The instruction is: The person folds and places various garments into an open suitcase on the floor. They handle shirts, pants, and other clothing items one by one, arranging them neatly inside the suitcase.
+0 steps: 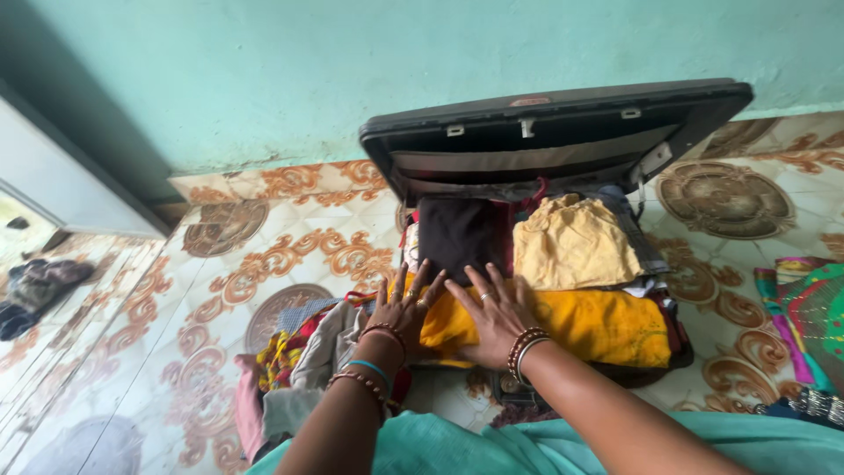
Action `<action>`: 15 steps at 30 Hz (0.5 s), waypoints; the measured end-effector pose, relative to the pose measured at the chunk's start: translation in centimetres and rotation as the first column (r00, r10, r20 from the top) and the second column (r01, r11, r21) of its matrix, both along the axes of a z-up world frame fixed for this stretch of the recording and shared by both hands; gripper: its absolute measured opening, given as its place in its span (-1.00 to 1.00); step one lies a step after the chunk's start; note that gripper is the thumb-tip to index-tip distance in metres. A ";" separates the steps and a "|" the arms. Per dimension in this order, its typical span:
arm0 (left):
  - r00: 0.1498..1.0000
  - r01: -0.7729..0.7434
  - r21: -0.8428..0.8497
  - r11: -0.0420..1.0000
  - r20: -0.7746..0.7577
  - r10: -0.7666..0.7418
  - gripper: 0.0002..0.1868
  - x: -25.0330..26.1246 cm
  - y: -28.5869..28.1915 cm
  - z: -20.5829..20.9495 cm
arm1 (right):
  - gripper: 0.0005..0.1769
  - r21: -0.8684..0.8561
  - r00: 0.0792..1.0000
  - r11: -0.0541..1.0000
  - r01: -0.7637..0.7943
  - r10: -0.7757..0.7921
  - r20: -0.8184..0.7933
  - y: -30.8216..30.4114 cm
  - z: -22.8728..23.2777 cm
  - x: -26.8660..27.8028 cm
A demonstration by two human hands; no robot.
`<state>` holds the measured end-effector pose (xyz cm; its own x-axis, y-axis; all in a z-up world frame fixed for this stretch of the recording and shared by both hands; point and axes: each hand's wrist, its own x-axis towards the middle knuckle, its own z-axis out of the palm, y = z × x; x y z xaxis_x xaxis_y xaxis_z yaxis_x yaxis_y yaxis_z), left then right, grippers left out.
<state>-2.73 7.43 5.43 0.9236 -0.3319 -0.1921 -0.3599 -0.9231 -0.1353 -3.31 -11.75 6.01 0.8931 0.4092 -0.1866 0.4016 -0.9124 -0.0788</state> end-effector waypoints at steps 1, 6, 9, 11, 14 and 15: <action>0.999 -0.030 -0.016 0.999 0.021 0.030 0.42 0.2 0.0 -0.5 | 0.26 -0.044 1.000 0.999 0.005 -0.006 -0.014 0.5 0.3 -0.1; 0.978 -0.207 -0.124 0.971 -0.045 0.203 0.38 1.3 -0.9 -3.1 | 0.20 -0.226 0.996 0.973 0.049 -0.064 -0.056 1.9 -0.6 0.3; 0.951 -0.310 -0.188 0.932 -0.055 0.305 0.42 1.9 -1.6 -4.2 | 0.10 -0.237 0.989 0.968 0.080 -0.048 0.137 2.7 -2.9 0.8; 0.909 -0.417 -0.230 0.880 -0.121 0.399 0.44 2.0 -2.1 -4.9 | 0.05 -0.231 0.993 0.968 0.094 -0.074 0.093 2.6 -4.4 1.4; 0.830 -0.556 -0.280 0.783 -0.139 0.540 0.31 2.1 -3.2 -5.9 | 0.04 -0.214 0.990 0.971 0.109 -0.087 0.106 2.8 -5.8 2.1; 0.824 -0.547 -0.303 0.781 -0.025 0.567 0.18 2.0 -4.1 -6.4 | 0.04 -0.209 0.988 0.971 0.114 -0.089 0.123 2.8 -6.1 2.2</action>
<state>-0.75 3.30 -0.97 0.9711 0.2137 -0.1060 0.2288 -0.9603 0.1596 -1.09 -8.97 -0.11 0.9482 0.2764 -0.1564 0.3009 -0.9395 0.1640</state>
